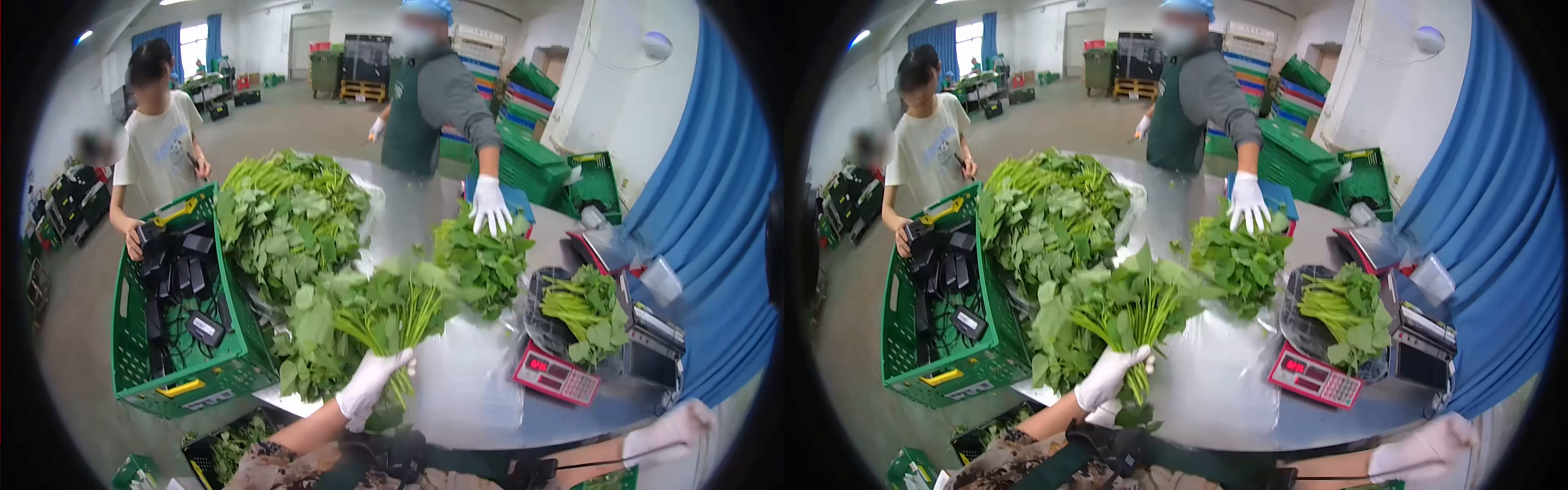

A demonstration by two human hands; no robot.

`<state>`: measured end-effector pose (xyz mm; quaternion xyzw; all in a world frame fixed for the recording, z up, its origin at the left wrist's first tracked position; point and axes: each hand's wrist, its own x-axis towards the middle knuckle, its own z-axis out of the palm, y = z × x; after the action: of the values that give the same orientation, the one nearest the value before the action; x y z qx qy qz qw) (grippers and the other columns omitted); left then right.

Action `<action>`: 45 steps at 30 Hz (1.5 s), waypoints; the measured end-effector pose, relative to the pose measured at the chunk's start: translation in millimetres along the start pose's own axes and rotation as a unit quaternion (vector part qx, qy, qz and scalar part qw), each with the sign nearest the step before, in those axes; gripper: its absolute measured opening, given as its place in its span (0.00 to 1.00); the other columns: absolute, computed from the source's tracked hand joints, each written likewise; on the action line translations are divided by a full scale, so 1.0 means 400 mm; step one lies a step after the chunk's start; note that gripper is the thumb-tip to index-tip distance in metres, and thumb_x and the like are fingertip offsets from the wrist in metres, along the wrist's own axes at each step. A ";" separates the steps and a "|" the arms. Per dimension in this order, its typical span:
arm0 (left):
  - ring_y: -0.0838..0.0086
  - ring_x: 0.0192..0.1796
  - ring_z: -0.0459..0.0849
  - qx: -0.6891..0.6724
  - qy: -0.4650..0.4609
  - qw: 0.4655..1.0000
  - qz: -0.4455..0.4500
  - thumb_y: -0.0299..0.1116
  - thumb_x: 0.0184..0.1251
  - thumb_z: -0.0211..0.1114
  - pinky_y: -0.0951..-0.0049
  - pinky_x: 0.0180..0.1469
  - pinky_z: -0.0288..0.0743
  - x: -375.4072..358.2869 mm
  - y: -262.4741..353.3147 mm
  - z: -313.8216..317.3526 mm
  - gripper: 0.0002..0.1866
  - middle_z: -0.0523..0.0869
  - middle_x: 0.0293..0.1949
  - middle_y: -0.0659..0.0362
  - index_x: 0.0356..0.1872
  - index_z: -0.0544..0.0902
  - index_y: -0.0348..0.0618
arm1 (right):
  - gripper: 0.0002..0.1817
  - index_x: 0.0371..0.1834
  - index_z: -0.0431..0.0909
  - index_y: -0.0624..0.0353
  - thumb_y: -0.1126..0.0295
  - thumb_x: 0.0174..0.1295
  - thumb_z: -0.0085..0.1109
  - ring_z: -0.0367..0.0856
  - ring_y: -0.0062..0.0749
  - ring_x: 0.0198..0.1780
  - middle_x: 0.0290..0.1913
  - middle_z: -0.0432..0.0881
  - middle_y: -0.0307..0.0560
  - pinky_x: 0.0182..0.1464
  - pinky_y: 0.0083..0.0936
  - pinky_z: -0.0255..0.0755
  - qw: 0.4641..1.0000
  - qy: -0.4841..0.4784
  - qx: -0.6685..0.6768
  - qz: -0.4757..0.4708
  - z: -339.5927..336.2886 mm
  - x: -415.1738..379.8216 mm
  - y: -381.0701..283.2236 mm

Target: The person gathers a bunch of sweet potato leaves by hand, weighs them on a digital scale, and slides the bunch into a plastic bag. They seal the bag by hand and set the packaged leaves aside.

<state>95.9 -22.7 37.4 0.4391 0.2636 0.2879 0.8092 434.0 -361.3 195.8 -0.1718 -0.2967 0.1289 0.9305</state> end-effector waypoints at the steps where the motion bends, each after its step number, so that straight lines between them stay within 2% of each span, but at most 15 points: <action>1: 0.76 0.33 0.82 -0.001 0.002 1.000 -0.011 0.35 0.70 0.65 0.75 0.35 0.77 -0.002 0.007 0.002 0.12 0.84 0.34 0.62 0.48 0.80 0.38 | 0.25 0.63 0.69 0.61 0.64 0.63 0.56 0.76 0.33 0.53 0.52 0.76 0.44 0.58 0.32 0.71 0.987 -0.090 -0.104 0.089 0.083 0.016 -0.006; 4: 0.77 0.34 0.82 -0.008 -0.014 0.999 -0.035 0.36 0.69 0.66 0.75 0.37 0.77 0.012 -0.001 -0.007 0.12 0.84 0.34 0.62 0.46 0.81 0.39 | 0.27 0.65 0.67 0.60 0.63 0.64 0.58 0.75 0.36 0.55 0.56 0.75 0.46 0.60 0.33 0.70 0.662 -0.482 -0.446 0.361 0.383 0.057 0.072; 8: 0.77 0.34 0.82 0.012 -0.033 0.998 -0.050 0.32 0.69 0.65 0.76 0.39 0.76 0.018 0.028 0.000 0.09 0.84 0.33 0.61 0.43 0.81 0.38 | 0.30 0.68 0.66 0.59 0.61 0.64 0.60 0.74 0.41 0.59 0.60 0.73 0.49 0.62 0.35 0.69 0.125 -0.857 -0.247 0.434 0.643 -0.012 0.317; 15: 0.77 0.31 0.80 0.020 -0.109 0.993 0.027 0.29 0.69 0.63 0.73 0.39 0.75 -0.001 0.023 -0.045 0.06 0.82 0.32 0.62 0.41 0.78 0.39 | 0.35 0.73 0.63 0.57 0.59 0.64 0.64 0.72 0.48 0.65 0.68 0.70 0.54 0.66 0.38 0.67 -0.220 -0.834 -0.003 0.506 0.788 -0.187 0.559; 17: 0.77 0.32 0.80 0.026 -0.096 0.995 0.010 0.30 0.69 0.64 0.74 0.40 0.75 -0.005 0.029 -0.072 0.08 0.82 0.34 0.62 0.46 0.79 0.39 | 0.37 0.74 0.62 0.57 0.58 0.65 0.66 0.71 0.50 0.67 0.70 0.69 0.55 0.67 0.39 0.66 -0.181 -0.813 0.022 0.553 0.798 -0.173 0.609; 19: 0.77 0.32 0.80 0.026 -0.091 0.995 -0.008 0.30 0.69 0.65 0.74 0.41 0.76 -0.015 0.026 -0.095 0.10 0.82 0.35 0.63 0.48 0.80 0.39 | 0.32 0.58 0.72 0.70 0.57 0.58 0.69 0.78 0.40 0.52 0.53 0.78 0.51 0.55 0.34 0.71 0.089 -0.805 0.031 0.586 0.755 -0.101 0.660; 21: 0.78 0.31 0.80 0.036 -0.099 0.994 0.015 0.32 0.68 0.64 0.75 0.41 0.75 -0.016 0.043 -0.109 0.10 0.82 0.33 0.63 0.46 0.80 0.39 | 0.34 0.58 0.75 0.67 0.53 0.56 0.72 0.79 0.40 0.55 0.56 0.79 0.54 0.56 0.33 0.71 0.215 -0.739 -0.033 0.638 0.760 -0.038 0.724; 23: 0.78 0.32 0.79 0.065 -0.095 0.992 0.048 0.34 0.69 0.63 0.75 0.39 0.74 -0.010 0.054 -0.116 0.08 0.82 0.30 0.62 0.37 0.79 0.39 | 0.25 0.52 0.79 0.60 0.58 0.55 0.72 0.81 0.38 0.52 0.48 0.83 0.47 0.54 0.32 0.72 0.303 -0.766 -0.306 0.477 0.776 -0.036 0.735; 25: 0.77 0.32 0.79 0.086 -0.130 0.988 0.012 0.33 0.67 0.64 0.74 0.38 0.73 -0.015 0.095 -0.123 0.08 0.82 0.31 0.61 0.39 0.80 0.39 | 0.24 0.52 0.78 0.57 0.59 0.54 0.71 0.81 0.39 0.52 0.49 0.82 0.47 0.54 0.34 0.73 0.227 -0.879 -0.405 0.112 0.755 -0.075 0.784; 29: 0.76 0.38 0.81 0.115 -0.167 0.973 0.113 0.35 0.71 0.58 0.72 0.43 0.76 0.010 0.049 -0.163 0.12 0.84 0.40 0.59 0.49 0.80 0.41 | 0.33 0.63 0.72 0.54 0.59 0.52 0.69 0.76 0.43 0.61 0.60 0.76 0.48 0.62 0.35 0.71 0.217 -0.926 -0.308 0.011 0.608 -0.201 0.839; 30: 0.73 0.46 0.81 -0.091 -0.063 0.975 -0.192 0.40 0.77 0.48 0.71 0.47 0.78 -0.026 0.118 -0.135 0.17 0.84 0.47 0.57 0.57 0.76 0.41 | 0.37 0.66 0.69 0.54 0.58 0.51 0.69 0.73 0.42 0.64 0.63 0.74 0.48 0.66 0.35 0.67 0.238 -0.927 -0.276 -0.094 0.559 -0.230 0.858; 31: 0.71 0.52 0.81 -0.092 -0.073 0.970 -0.211 0.42 0.80 0.40 0.71 0.50 0.78 -0.014 0.098 -0.138 0.21 0.82 0.52 0.56 0.61 0.72 0.40 | 0.41 0.69 0.67 0.54 0.57 0.49 0.70 0.70 0.42 0.68 0.66 0.72 0.48 0.70 0.36 0.63 0.257 -0.915 -0.241 -0.197 0.532 -0.245 0.876; 34: 0.71 0.50 0.82 0.085 -0.144 0.981 -0.100 0.41 0.77 0.48 0.72 0.50 0.78 -0.007 0.087 -0.143 0.18 0.84 0.48 0.56 0.54 0.77 0.40 | 0.37 0.71 0.64 0.57 0.60 0.57 0.60 0.69 0.37 0.69 0.64 0.73 0.50 0.73 0.35 0.59 0.274 -0.897 -0.307 -0.160 0.502 -0.224 0.891; 37: 0.72 0.47 0.83 0.255 -0.210 0.944 0.007 0.40 0.73 0.57 0.73 0.50 0.77 -0.017 0.089 -0.143 0.15 0.86 0.44 0.57 0.48 0.82 0.40 | 0.48 0.74 0.59 0.52 0.52 0.48 0.69 0.65 0.38 0.71 0.70 0.67 0.47 0.77 0.41 0.51 0.272 -0.886 -0.365 -0.087 0.447 -0.196 0.898; 45: 0.77 0.34 0.81 0.081 -0.206 0.959 -0.176 0.38 0.71 0.62 0.77 0.37 0.77 -0.023 0.121 -0.098 0.11 0.83 0.32 0.60 0.39 0.82 0.40 | 0.31 0.65 0.71 0.51 0.56 0.57 0.59 0.79 0.27 0.52 0.45 0.80 0.37 0.72 0.43 0.60 0.252 -0.826 -0.455 -0.217 0.387 -0.196 0.884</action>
<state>51.5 14.5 62.2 0.4996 0.1865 0.0223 0.8456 230.8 -29.5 134.3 -0.2954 -0.9395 -0.1628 -0.0606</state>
